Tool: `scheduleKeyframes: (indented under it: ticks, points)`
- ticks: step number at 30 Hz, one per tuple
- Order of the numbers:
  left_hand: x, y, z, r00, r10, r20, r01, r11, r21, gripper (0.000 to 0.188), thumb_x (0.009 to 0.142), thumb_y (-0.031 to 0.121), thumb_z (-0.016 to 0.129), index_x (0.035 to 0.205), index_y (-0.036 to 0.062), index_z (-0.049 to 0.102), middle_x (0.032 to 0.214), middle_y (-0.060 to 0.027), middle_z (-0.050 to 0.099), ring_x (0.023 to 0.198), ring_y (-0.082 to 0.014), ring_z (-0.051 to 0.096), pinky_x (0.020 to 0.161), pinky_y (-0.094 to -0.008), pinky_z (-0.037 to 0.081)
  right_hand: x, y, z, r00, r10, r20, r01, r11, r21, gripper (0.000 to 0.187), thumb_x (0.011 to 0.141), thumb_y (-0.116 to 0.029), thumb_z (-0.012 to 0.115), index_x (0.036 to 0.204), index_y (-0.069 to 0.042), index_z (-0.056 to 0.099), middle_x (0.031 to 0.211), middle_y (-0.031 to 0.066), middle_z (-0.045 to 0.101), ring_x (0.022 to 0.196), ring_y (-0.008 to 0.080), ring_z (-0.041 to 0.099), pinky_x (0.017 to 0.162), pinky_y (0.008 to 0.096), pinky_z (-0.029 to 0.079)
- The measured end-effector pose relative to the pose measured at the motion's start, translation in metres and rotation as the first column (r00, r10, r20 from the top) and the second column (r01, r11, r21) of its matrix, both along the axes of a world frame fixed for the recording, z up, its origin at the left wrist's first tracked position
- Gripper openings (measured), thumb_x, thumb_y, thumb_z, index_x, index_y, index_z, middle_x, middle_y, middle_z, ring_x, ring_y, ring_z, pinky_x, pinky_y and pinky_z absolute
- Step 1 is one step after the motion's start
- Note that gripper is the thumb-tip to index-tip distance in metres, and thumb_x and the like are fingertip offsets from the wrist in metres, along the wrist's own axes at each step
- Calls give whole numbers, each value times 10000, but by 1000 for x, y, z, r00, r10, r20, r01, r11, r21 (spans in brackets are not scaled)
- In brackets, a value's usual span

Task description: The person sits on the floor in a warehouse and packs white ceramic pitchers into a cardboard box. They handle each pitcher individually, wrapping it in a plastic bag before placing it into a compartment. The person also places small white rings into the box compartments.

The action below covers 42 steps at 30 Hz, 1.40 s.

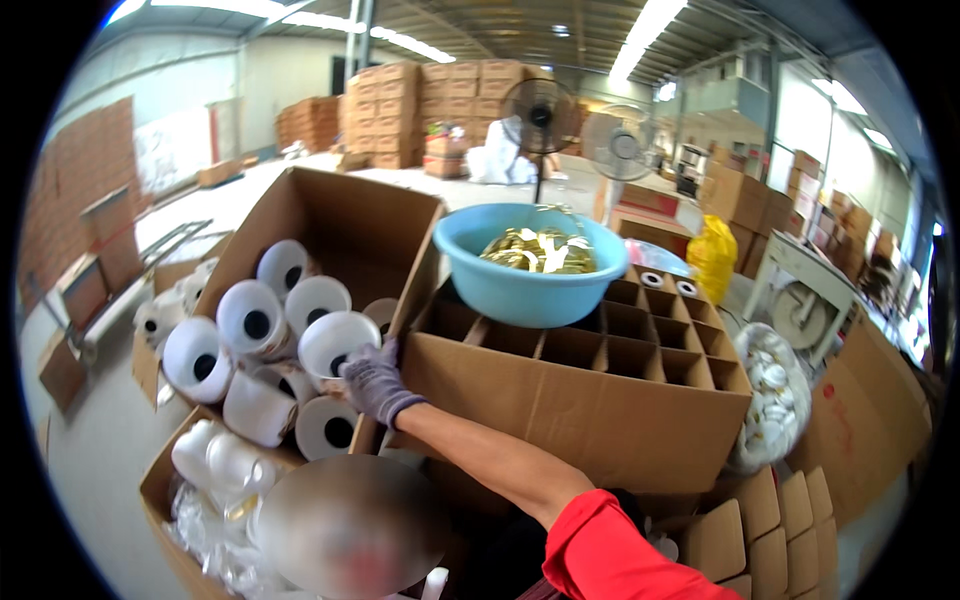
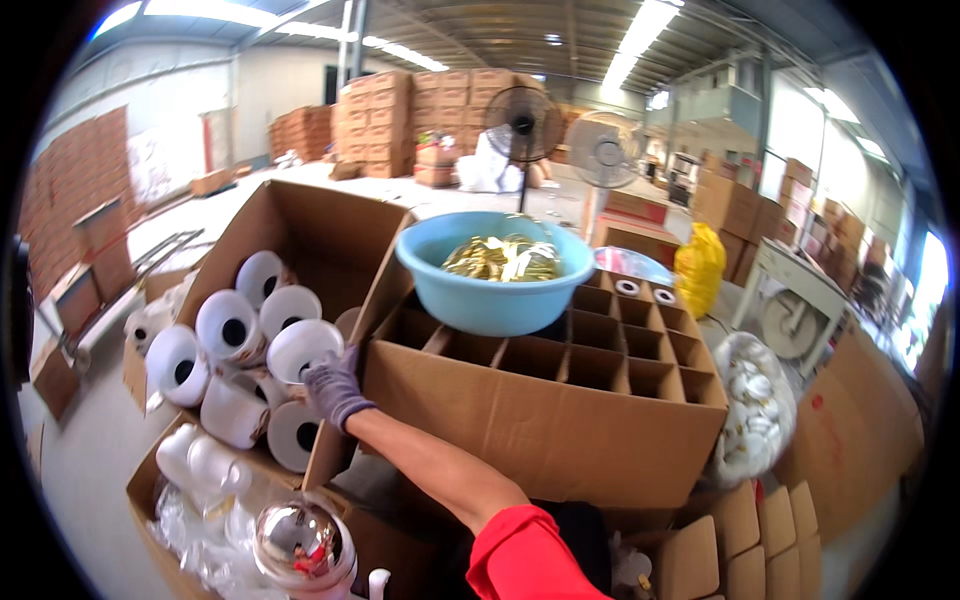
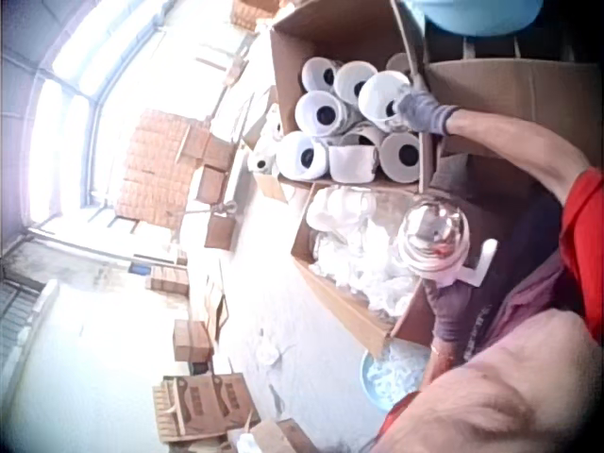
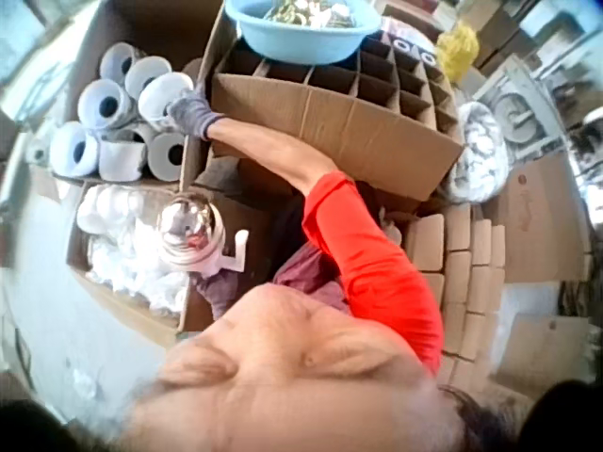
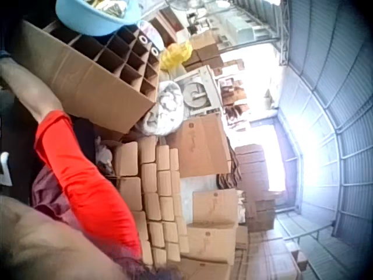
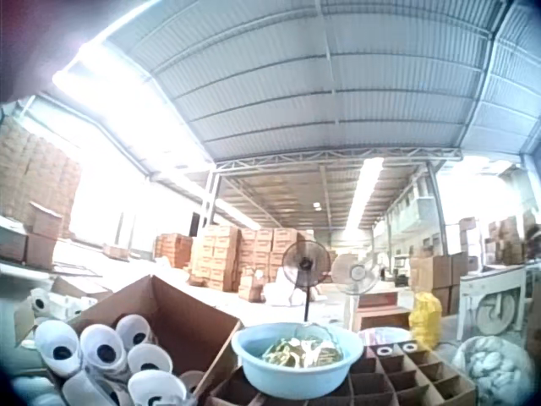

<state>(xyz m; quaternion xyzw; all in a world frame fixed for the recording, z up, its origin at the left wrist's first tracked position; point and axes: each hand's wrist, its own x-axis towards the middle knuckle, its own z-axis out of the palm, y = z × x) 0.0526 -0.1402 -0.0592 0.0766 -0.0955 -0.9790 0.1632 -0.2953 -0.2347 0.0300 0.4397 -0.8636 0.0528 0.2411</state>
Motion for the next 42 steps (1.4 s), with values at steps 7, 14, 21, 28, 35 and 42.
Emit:
scheduleKeyframes:
  ticks: [7, 14, 21, 28, 35, 42]
  points:
    - [11, 13, 6, 995, -97, 21, 98, 993, -64, 701, 957, 489, 570, 1525, 124, 383, 1555, -133, 393, 1429, -365, 355, 1188, -564, 248, 95, 221, 127, 817, 488, -306, -559, 801, -216, 188, 757, -158, 682, 906, -78, 600, 1218, 129, 541, 1162, 323, 531, 978, 465, 430]
    - [27, 53, 13, 966, -249, -66, 235, 958, -166, 673, 966, 489, 552, 1519, 133, 411, 1558, -127, 397, 1437, -365, 343, 1200, -546, 230, 204, 458, 87, 991, 64, 115, -98, 944, 316, 254, 732, -292, 724, 876, -105, 632, 1359, 137, 502, 1205, 309, 553, 944, 406, 501]
    - [7, 61, -40, 822, -564, 75, 563, 787, -251, 604, 1021, 477, 464, 1437, 38, 457, 1296, -146, 621, 1078, -290, 624, 976, -431, 495, 256, 525, 3, 960, -131, 246, 224, 888, -402, 698, 885, -344, 701, 1445, -17, 442, 1401, 239, 490, 1270, 384, 519, 1053, 456, 447]
    - [0, 100, 40, 901, -192, 390, 374, 799, -470, 541, 994, 300, 596, 1385, -58, 482, 1373, -166, 576, 1251, -290, 554, 1079, -459, 426, 269, 521, -40, 656, 177, 733, 466, 669, -579, 873, 895, -431, 738, 1502, 41, 323, 1483, 228, 406, 1392, 311, 396, 1155, 372, 318]
    - [1, 94, 56, 889, -116, 443, 435, 518, -737, 315, 944, 224, 677, 1132, -28, 653, 1044, -103, 698, 892, -186, 657, 786, -329, 522, 275, 520, -51, 511, 490, 706, 626, 350, -697, 941, 880, -358, 779, 1550, 11, 230, 1474, 139, 424, 1348, 215, 422, 1141, 347, 336]
    - [-9, 111, 39, 886, -123, 446, 462, 277, -842, 594, 877, 382, 685, 1268, -55, 588, 1220, -170, 652, 1105, -236, 628, 951, -398, 498, 284, 499, -28, 499, 471, 727, 625, 385, -679, 858, 929, -253, 727, 1549, 50, 216, 1525, 153, 358, 1399, 212, 351, 1173, 330, 266]
